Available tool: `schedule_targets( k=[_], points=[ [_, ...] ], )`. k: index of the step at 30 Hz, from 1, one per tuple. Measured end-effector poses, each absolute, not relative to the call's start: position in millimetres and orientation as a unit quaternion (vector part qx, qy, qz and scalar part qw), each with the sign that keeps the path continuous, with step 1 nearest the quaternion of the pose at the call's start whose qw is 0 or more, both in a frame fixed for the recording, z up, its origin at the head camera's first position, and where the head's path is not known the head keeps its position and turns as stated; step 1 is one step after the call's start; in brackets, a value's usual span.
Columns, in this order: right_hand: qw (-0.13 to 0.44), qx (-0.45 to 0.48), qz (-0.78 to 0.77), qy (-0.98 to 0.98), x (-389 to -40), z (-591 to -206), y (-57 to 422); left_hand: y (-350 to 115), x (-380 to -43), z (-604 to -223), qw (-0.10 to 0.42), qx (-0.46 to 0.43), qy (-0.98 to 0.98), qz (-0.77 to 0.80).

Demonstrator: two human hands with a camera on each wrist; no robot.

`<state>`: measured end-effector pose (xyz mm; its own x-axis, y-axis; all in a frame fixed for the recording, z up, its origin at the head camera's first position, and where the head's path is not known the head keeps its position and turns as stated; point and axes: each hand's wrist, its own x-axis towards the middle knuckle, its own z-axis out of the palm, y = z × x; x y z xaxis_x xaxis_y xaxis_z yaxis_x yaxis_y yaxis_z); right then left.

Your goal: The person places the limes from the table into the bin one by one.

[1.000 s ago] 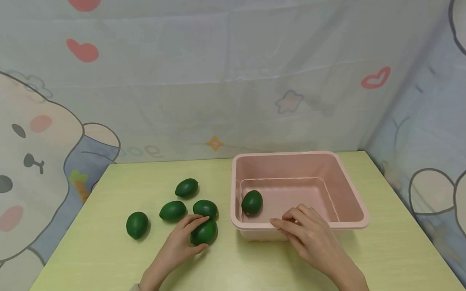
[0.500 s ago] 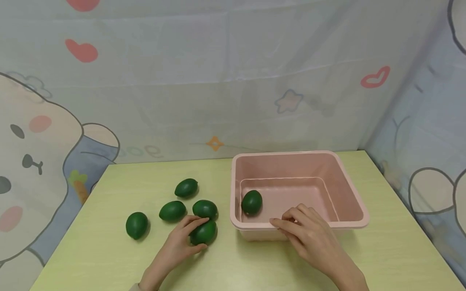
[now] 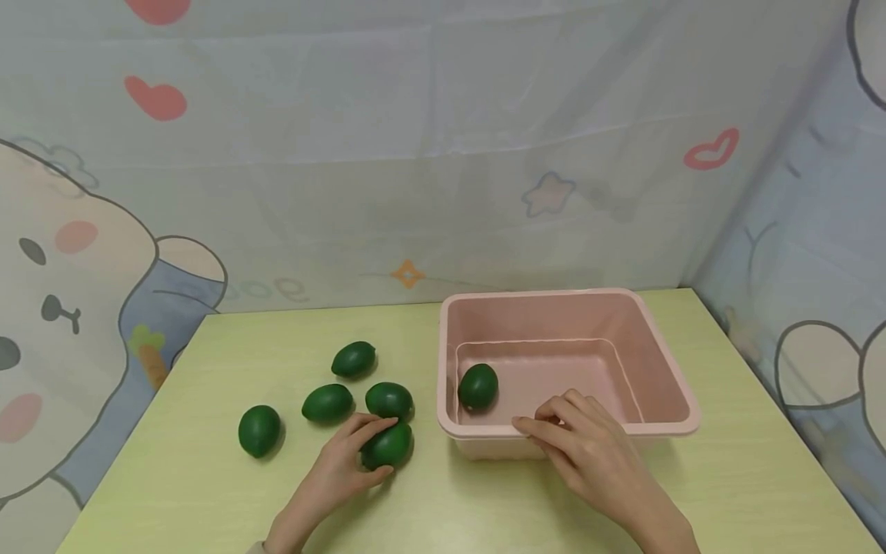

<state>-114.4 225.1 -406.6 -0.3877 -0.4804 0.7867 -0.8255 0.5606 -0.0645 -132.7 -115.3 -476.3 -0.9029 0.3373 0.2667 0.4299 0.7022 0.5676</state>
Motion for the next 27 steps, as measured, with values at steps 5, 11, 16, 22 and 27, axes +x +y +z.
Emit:
schedule_targets(
  k=[5, 11, 16, 22, 27],
  points=[
    [0.375, 0.410, 0.233, -0.798, -114.6, -406.6, 224.8, -115.2, -131.8, -474.6, 0.067, -0.199, -0.922, -0.326],
    [0.376, 0.410, 0.233, -0.798, -114.5, -406.3, 224.6, -113.9, -130.4, -470.1, 0.087, -0.190, -0.924, -0.322],
    [0.376, 0.411, 0.234, -0.797, -114.3, -405.7, 224.4, -112.7, -128.9, -465.1, 0.115, -0.193, -0.925, -0.307],
    [0.377, 0.412, 0.235, -0.796, -114.2, -404.8, 224.3, -111.1, -129.3, -459.2, 0.141, -0.203, -0.927, -0.282],
    [0.376, 0.411, 0.233, -0.797, -114.2, -405.0, 224.4, -110.4, -128.4, -455.6, 0.153, -0.207, -0.927, -0.272]
  ],
)
